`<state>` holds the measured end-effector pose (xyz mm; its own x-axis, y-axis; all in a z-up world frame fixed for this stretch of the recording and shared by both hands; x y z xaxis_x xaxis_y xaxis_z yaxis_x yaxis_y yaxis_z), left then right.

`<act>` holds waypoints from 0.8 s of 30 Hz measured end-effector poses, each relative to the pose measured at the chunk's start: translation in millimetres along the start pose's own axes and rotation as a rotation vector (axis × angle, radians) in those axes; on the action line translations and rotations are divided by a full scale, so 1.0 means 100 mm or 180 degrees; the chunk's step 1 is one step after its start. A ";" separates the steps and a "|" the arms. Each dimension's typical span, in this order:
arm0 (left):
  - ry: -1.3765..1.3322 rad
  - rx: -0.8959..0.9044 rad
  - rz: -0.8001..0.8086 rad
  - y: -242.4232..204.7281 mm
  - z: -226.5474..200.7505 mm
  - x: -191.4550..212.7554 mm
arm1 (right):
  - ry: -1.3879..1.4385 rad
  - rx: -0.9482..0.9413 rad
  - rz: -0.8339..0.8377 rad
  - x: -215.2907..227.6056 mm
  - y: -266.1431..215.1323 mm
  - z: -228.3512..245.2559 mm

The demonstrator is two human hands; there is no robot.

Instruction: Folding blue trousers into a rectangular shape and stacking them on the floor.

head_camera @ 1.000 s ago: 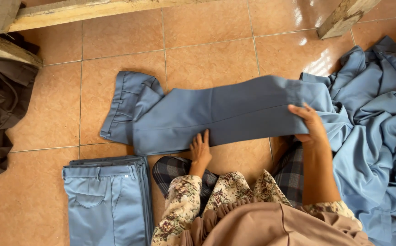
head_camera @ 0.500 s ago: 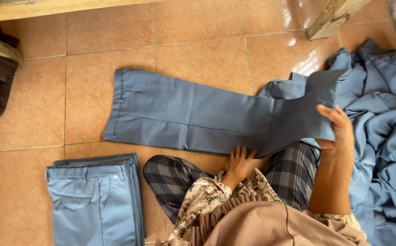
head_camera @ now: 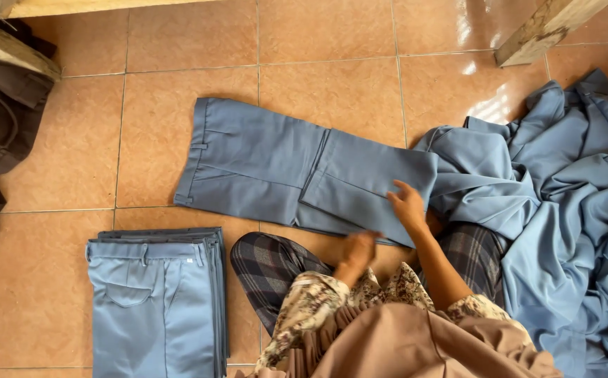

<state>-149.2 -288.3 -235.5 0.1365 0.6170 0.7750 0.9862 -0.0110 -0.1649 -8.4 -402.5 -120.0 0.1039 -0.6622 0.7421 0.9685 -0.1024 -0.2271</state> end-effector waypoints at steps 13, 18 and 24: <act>-0.0466 0.1835 -0.1083 0.28 1.26 1.90 | 0.0222 -0.1199 -0.0152 0.07 -0.28 -1.31; -0.0321 0.2190 -0.0791 -0.11 1.31 1.94 | 0.0551 -0.1268 -0.0141 0.01 -0.30 -1.33; 0.0296 0.2086 -0.0668 -0.21 1.45 1.78 | 0.2653 -0.1517 0.0082 -0.32 -0.24 -1.51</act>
<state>-159.0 -64.5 -182.2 -0.0148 0.4839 0.8750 0.7369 0.5967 -0.3175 -69.5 -490.7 -233.3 -0.2484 -0.9647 0.0879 0.7553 -0.2497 -0.6060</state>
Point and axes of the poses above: each hand's wrist, its own y-axis towards the middle knuckle, its own x-axis out of the back of the hand, z = x × y, the point moved 10 cm from there along y, towards the middle knuckle, and after that the axes turned 7 degrees about -z, right-handed, at the moved point
